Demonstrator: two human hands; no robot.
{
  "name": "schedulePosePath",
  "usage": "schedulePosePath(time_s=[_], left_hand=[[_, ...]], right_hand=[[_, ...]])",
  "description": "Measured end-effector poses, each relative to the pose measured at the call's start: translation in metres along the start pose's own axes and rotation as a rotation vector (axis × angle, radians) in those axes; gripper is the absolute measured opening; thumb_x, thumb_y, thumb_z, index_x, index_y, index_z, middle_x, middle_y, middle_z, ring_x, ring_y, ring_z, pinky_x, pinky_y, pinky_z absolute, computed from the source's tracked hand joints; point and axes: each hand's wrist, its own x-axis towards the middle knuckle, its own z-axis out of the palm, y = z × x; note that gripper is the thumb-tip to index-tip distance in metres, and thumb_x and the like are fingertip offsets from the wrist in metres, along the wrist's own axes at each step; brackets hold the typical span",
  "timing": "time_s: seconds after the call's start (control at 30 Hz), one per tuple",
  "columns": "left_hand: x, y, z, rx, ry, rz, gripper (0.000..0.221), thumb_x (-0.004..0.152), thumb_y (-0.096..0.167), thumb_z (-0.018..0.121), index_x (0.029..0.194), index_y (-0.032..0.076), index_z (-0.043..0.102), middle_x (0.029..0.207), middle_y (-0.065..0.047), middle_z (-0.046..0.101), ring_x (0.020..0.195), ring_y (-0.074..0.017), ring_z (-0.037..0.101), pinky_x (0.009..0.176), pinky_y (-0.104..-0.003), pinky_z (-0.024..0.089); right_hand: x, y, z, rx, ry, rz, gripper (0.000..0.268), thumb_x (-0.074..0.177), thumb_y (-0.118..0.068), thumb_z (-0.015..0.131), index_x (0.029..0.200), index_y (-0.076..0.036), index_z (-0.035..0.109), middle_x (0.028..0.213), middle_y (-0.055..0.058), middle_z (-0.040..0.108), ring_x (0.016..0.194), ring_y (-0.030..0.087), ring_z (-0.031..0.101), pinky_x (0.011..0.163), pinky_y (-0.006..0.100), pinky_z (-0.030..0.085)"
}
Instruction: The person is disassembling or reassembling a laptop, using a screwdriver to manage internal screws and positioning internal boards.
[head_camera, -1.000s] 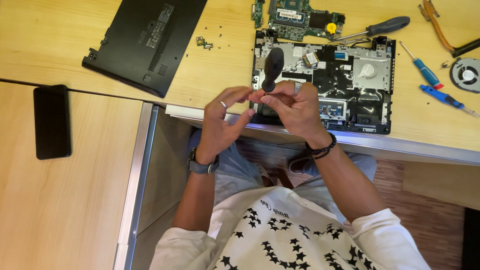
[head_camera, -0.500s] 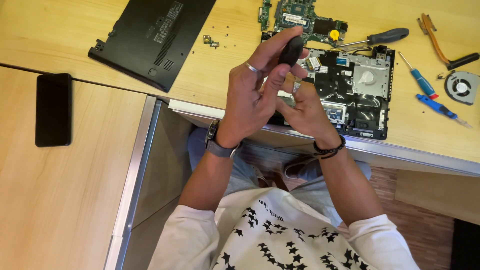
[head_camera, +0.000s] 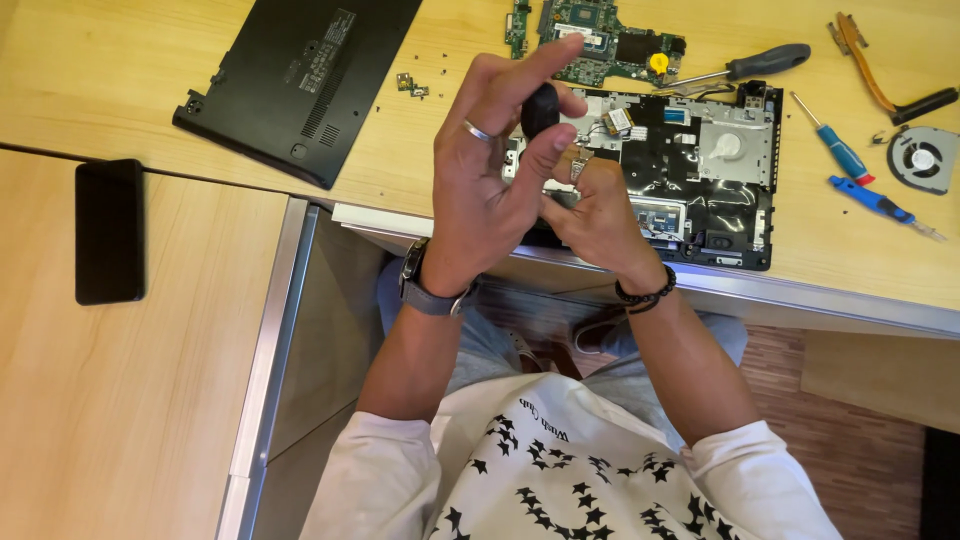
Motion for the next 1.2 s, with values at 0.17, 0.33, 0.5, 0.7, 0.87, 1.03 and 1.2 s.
schedulePosePath(time_s=[0.17, 0.33, 0.5, 0.7, 0.87, 1.03, 1.2], left_hand=[[0.003, 0.006, -0.002, -0.224, -0.059, -0.028, 0.027, 0.121, 0.028, 0.043, 0.144, 0.015, 0.047, 0.138, -0.010, 0.062, 0.132, -0.0255, 0.069, 0.122, -0.039, 0.058], [0.009, 0.017, -0.002, -0.034, -0.040, 0.019, 0.029, 0.115, 0.037, 0.049, 0.131, 0.015, 0.059, 0.136, -0.006, 0.046, 0.115, -0.0180, 0.056, 0.102, -0.033, 0.056], [0.008, 0.013, -0.001, 0.142, 0.027, 0.064, 0.024, 0.116, 0.031, 0.051, 0.135, 0.019, 0.061, 0.125, -0.006, 0.053, 0.114, -0.0205, 0.059, 0.100, -0.034, 0.056], [0.009, 0.013, 0.001, 0.135, 0.065, 0.099, 0.024, 0.104, 0.016, 0.072, 0.125, 0.014, 0.060, 0.120, -0.008, 0.050, 0.108, -0.0232, 0.055, 0.095, -0.035, 0.056], [0.011, 0.014, -0.004, 0.193, 0.081, 0.087, 0.016, 0.108, 0.007, 0.062, 0.124, 0.008, 0.062, 0.117, -0.011, 0.057, 0.108, -0.0247, 0.061, 0.095, -0.034, 0.057], [0.009, 0.016, -0.004, 0.079, 0.093, 0.072, 0.016, 0.110, 0.011, 0.053, 0.124, 0.007, 0.060, 0.124, -0.017, 0.061, 0.120, -0.0281, 0.063, 0.103, -0.036, 0.060], [0.008, 0.014, -0.007, 0.162, 0.126, 0.045, 0.022, 0.101, 0.013, 0.074, 0.118, 0.009, 0.062, 0.113, -0.010, 0.050, 0.102, -0.0215, 0.058, 0.092, -0.032, 0.055]], right_hand=[[0.005, -0.011, -0.009, 0.117, -0.144, -0.083, 0.011, 0.104, -0.015, 0.065, 0.108, -0.005, 0.068, 0.100, 0.009, 0.065, 0.092, 0.022, 0.061, 0.082, 0.037, 0.047], [-0.005, 0.007, -0.003, 0.061, -0.066, -0.002, 0.060, 0.089, -0.003, 0.071, 0.068, -0.015, 0.016, 0.065, -0.004, 0.024, 0.065, 0.011, 0.020, 0.055, 0.034, 0.015], [0.004, -0.003, 0.000, 0.071, -0.003, -0.103, 0.027, 0.084, 0.010, 0.069, 0.074, -0.001, 0.046, 0.081, -0.003, 0.034, 0.080, 0.013, 0.031, 0.066, 0.033, 0.032], [0.000, 0.010, 0.008, -0.020, 0.067, -0.058, 0.069, 0.092, -0.015, 0.082, 0.075, -0.014, 0.015, 0.074, -0.001, 0.015, 0.071, 0.015, 0.018, 0.059, 0.037, 0.015], [0.007, -0.024, -0.008, 0.048, -0.139, -0.097, 0.011, 0.101, -0.016, 0.067, 0.104, -0.005, 0.068, 0.099, 0.007, 0.072, 0.094, 0.023, 0.068, 0.085, 0.037, 0.054], [0.006, -0.016, -0.008, 0.076, -0.190, -0.116, 0.018, 0.103, -0.002, 0.058, 0.112, -0.002, 0.074, 0.101, 0.010, 0.078, 0.096, 0.026, 0.074, 0.083, 0.036, 0.057], [0.006, -0.013, -0.004, 0.027, -0.153, -0.122, 0.009, 0.101, -0.002, 0.063, 0.102, -0.004, 0.072, 0.094, 0.008, 0.074, 0.090, 0.025, 0.070, 0.078, 0.037, 0.055]])
